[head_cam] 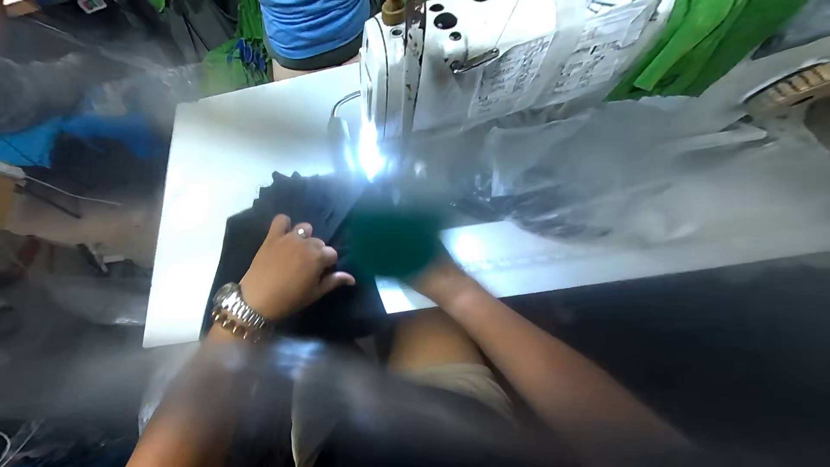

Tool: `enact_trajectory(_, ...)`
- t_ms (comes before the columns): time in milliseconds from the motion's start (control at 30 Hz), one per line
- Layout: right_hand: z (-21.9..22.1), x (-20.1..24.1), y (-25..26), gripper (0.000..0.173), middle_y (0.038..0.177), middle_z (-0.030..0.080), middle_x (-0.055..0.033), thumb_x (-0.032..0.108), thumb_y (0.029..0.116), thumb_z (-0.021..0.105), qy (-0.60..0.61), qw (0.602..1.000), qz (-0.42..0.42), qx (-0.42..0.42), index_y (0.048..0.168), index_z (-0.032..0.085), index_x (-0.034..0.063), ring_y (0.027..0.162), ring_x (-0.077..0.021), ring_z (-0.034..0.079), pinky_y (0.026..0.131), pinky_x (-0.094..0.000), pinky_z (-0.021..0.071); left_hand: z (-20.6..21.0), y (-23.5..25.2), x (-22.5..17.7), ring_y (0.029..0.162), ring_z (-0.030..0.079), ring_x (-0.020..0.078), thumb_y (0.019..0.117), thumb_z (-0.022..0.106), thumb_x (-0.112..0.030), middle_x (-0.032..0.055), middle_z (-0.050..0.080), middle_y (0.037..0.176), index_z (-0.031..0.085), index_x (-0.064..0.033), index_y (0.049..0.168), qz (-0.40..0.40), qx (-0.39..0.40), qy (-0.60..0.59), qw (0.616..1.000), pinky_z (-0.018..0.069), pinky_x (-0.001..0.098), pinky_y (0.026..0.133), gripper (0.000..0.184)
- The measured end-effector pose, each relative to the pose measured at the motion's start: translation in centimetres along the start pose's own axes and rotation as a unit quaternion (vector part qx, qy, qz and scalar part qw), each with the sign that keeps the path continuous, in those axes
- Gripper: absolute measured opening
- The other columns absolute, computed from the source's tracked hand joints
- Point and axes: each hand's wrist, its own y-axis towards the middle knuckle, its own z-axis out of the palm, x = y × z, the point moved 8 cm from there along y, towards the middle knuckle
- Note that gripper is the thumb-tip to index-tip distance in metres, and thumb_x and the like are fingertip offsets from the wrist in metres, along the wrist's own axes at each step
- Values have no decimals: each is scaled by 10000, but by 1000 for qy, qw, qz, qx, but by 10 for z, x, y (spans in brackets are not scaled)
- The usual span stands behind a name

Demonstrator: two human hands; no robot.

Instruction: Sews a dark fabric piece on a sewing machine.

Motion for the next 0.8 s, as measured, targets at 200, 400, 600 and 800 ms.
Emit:
enact_trajectory(200,-11,27,2,78,839,704,-186,-21,863,652,-53,995,-77,25,840,726,-25,892,-386,705,1040,-577,480,-35,9,-56,1218,607,254,990,571,-395,2,719,935,734,-168,724,102,-75,-164,978,255,622,1184,386)
enact_trajectory(400,-22,19,-34,184,1017,763,-164,21,874,563,-64,992,-108,7,905,743,-1,1065,-330,723,1100,-489,465,62,44,-14,1531,345,235,1077,319,-470,-44,502,1572,511,-311,1527,-135,2,-126,983,8,712,1222,515)
enact_trajectory(600,-21,11,-44,242,1109,759,-151,4,862,534,-66,991,-110,24,965,753,13,1111,-306,708,1047,-437,498,81,27,-12,1552,298,230,1069,289,-431,-91,476,1587,538,-336,1505,-214,-2,-105,971,17,738,1201,511)
enact_trajectory(800,-16,5,-41,260,1138,753,-143,1,887,521,-56,993,-89,43,997,755,18,1150,-309,693,1094,-452,474,83,30,-8,1553,296,223,1068,301,-451,-104,478,1583,538,-355,1503,-211,-4,-105,972,21,732,1206,504)
